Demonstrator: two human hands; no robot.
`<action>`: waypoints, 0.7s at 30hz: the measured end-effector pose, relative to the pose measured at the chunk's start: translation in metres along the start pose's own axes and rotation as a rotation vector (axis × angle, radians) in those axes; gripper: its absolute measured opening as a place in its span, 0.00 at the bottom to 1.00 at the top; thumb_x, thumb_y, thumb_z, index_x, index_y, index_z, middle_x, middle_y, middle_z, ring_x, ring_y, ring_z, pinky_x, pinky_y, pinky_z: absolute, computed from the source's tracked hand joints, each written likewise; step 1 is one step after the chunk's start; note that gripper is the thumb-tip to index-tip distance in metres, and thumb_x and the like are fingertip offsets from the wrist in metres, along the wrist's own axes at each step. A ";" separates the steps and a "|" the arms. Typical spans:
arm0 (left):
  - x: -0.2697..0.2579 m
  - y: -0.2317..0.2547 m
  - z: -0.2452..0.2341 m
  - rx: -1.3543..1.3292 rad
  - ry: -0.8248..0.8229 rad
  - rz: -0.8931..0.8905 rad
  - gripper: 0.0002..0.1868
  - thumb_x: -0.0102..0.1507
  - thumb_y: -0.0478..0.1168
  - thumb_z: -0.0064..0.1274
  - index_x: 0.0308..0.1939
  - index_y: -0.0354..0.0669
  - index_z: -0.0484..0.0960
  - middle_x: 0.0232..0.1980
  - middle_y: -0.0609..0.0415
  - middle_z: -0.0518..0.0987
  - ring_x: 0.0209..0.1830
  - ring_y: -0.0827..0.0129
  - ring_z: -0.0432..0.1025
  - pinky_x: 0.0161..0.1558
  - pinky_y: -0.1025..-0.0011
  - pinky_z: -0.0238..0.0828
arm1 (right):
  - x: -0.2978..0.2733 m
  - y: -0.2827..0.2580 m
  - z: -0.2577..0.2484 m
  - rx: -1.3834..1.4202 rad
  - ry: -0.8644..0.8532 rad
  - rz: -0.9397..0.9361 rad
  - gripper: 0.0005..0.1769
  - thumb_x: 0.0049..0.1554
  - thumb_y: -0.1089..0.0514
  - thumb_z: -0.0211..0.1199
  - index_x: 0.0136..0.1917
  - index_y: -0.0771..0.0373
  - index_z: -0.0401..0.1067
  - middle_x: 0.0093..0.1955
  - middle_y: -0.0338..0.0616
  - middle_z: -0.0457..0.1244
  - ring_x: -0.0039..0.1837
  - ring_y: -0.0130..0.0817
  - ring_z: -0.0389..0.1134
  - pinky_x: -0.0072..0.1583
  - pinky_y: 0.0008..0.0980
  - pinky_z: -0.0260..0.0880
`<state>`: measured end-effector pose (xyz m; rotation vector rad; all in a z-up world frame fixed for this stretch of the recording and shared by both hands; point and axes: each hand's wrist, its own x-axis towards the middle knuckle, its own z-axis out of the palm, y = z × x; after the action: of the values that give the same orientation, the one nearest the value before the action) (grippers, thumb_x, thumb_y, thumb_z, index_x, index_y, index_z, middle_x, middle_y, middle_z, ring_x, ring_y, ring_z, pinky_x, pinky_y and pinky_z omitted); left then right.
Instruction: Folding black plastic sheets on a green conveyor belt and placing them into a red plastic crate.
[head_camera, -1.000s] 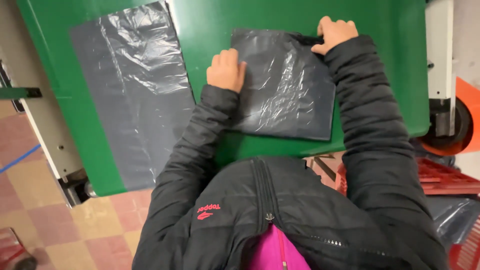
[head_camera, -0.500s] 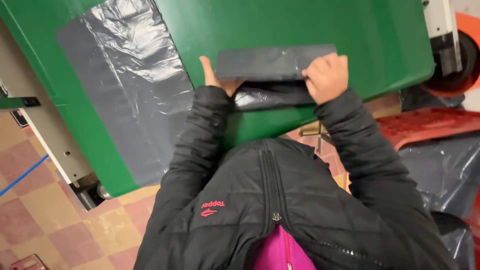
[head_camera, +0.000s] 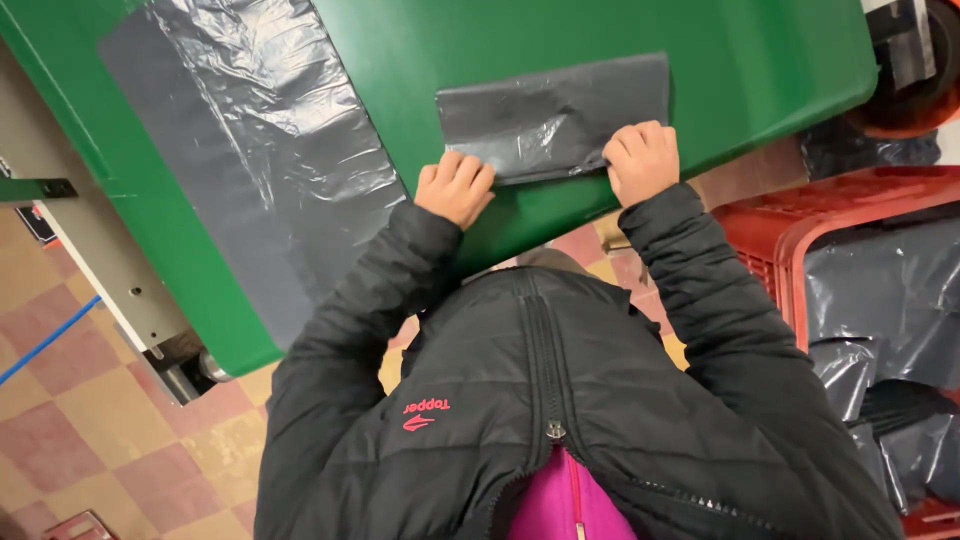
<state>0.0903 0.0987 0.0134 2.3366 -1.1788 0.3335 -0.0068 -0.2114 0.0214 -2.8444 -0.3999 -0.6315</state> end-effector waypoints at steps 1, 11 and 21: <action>-0.001 -0.006 0.013 0.108 -0.020 0.087 0.22 0.53 0.49 0.65 0.47 0.48 0.77 0.46 0.58 0.73 0.50 0.61 0.69 0.42 0.63 0.62 | 0.003 -0.003 -0.001 -0.049 -0.046 0.026 0.10 0.47 0.63 0.67 0.43 0.56 0.71 0.50 0.37 0.64 0.55 0.43 0.64 0.56 0.42 0.62; 0.067 0.025 0.057 -0.369 -0.445 0.232 0.12 0.60 0.49 0.52 0.30 0.47 0.82 0.33 0.52 0.79 0.35 0.53 0.75 0.35 0.58 0.69 | -0.006 -0.058 0.017 0.546 -0.134 0.098 0.20 0.56 0.67 0.59 0.62 0.66 0.71 0.59 0.54 0.66 0.64 0.53 0.67 0.66 0.47 0.67; 0.113 -0.033 0.172 -0.910 -0.567 -0.367 0.26 0.76 0.54 0.44 0.30 0.38 0.69 0.28 0.47 0.66 0.29 0.53 0.63 0.35 0.62 0.61 | -0.107 0.035 0.091 1.439 0.171 1.241 0.15 0.74 0.62 0.51 0.71 0.65 0.68 0.47 0.43 0.63 0.40 0.34 0.58 0.44 0.41 0.59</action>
<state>0.1834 -0.0535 -0.0946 1.7635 -0.8164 -0.8686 -0.0545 -0.2450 -0.1117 -1.1940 0.6672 -0.1249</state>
